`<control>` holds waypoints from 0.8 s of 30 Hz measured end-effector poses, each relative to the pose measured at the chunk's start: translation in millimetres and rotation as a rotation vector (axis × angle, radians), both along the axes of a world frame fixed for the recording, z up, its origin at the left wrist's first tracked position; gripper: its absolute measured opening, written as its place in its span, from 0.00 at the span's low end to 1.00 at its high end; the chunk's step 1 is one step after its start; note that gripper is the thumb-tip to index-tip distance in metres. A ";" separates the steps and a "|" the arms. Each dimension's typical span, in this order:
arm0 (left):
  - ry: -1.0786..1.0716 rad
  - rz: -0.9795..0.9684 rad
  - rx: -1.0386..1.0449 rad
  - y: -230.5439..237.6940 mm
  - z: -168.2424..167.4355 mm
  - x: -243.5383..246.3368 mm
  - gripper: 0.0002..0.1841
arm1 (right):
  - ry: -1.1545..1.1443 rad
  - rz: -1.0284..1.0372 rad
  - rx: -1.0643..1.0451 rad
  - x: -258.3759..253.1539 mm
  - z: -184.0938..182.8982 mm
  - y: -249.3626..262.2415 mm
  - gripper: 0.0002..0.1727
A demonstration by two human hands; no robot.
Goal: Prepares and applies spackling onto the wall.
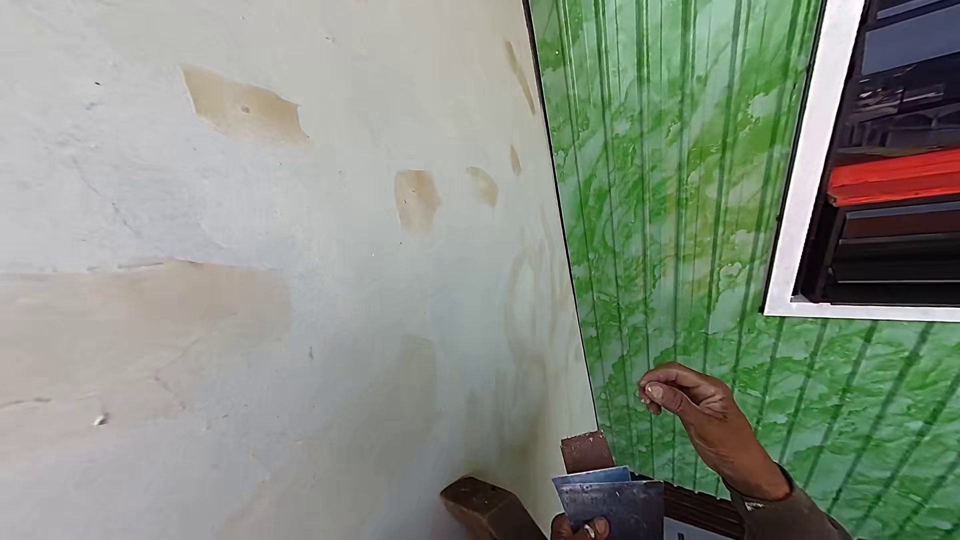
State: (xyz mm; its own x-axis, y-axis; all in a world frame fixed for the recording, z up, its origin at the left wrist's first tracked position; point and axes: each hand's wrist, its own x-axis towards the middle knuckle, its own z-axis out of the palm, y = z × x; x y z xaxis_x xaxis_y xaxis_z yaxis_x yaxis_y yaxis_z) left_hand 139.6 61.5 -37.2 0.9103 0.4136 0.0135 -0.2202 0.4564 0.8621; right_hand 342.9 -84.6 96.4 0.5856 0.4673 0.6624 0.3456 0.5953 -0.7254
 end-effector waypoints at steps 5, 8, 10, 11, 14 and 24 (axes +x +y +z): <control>0.019 -0.034 0.068 -4.7 -0.5 -10.5 0.10 | -0.590 0.255 0.079 -76.1 104.6 -6.1 0.09; -0.004 -0.033 0.042 -0.2 1.4 -10.0 0.13 | -0.728 -0.083 -0.008 -66.3 113.6 -6.7 0.10; -0.010 -0.025 0.032 2.6 7.7 -8.1 0.12 | -0.555 -0.257 -0.046 -43.7 108.4 -8.4 0.10; -0.008 -0.021 0.022 1.6 11.0 -7.8 0.11 | -0.435 -0.253 -0.074 -35.8 100.5 -11.1 0.10; 0.019 -0.032 0.022 0.8 11.8 -3.4 0.10 | -0.234 -0.151 -0.132 -42.1 51.7 -19.7 0.11; 0.116 -0.015 0.094 -10.5 19.7 -21.2 0.14 | -0.029 -0.400 -0.531 -80.6 -80.5 -46.4 0.18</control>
